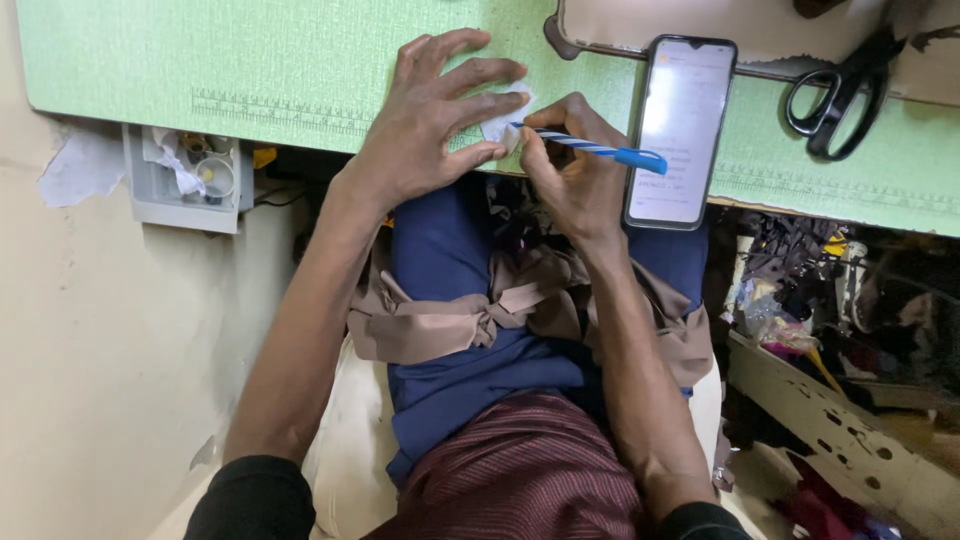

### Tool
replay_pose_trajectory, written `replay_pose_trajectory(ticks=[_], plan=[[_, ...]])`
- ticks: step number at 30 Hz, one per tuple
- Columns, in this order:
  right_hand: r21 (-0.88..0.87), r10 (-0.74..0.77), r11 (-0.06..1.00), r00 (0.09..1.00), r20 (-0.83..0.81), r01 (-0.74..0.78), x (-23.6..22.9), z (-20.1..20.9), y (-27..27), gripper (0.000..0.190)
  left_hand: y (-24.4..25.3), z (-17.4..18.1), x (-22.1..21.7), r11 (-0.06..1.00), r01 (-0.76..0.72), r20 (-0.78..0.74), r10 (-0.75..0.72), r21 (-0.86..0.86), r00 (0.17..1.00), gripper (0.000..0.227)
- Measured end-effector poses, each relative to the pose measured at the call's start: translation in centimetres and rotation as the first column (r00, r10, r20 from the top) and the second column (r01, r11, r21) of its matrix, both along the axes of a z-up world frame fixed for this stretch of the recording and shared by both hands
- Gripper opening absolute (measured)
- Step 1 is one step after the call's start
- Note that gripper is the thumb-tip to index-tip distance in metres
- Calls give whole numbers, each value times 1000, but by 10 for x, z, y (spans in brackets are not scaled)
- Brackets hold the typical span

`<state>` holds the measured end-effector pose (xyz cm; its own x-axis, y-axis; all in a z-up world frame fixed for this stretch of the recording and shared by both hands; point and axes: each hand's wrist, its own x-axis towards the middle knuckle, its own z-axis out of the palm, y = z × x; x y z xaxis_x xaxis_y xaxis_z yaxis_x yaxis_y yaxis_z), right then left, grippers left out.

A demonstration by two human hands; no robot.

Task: Writing information from a smartphone screen onto a small piece of paper using a pen

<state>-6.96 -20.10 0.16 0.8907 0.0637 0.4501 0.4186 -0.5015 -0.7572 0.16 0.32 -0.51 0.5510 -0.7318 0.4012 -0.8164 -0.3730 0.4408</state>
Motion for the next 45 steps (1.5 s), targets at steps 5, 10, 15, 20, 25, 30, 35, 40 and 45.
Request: replay_pose_trajectory(ticks=[5, 10, 15, 20, 25, 30, 35, 40, 45], plan=[[-11, -20, 1000, 1000, -7, 20, 0, -1, -1, 5, 0, 3, 0, 1000, 9, 8, -9, 15, 1000, 43], [-6, -15, 1000, 1000, -4, 15, 0, -1, -1, 6, -1, 6, -1, 1000, 9, -6, -9, 22, 1000, 43], [10, -17, 1000, 1000, -9, 17, -1, 4, 1, 8, -2, 9, -3, 1000, 2, -51, -2, 6, 999, 42], [10, -17, 1000, 1000, -21, 17, 0, 4, 0, 8, -1, 5, -1, 999, 8, -43, -6, 36, 999, 48], [3, -16, 1000, 999, -27, 16, 0, 4, -1, 9, -1, 6, -1, 999, 6, -64, -4, 34, 998, 49], [19, -4, 1000, 1000, -24, 4, 0, 5, 0, 10, -2, 6, -1, 999, 0, -48, 2, 34, 999, 45], [28, -8, 1000, 999, -39, 9, -1, 5, 0, 10, -2, 7, -2, 999, 2, -75, 1, 37, 997, 45], [4, -24, 1000, 999, -31, 24, 0, 4, 0, 9, -3, 7, -2, 999, -5, -74, 7, 35, 997, 46], [-13, -35, 999, 999, -32, 35, 0, 0, -1, 7, -3, 7, -2, 999, -9, -85, 12, 43, 996, 47]])
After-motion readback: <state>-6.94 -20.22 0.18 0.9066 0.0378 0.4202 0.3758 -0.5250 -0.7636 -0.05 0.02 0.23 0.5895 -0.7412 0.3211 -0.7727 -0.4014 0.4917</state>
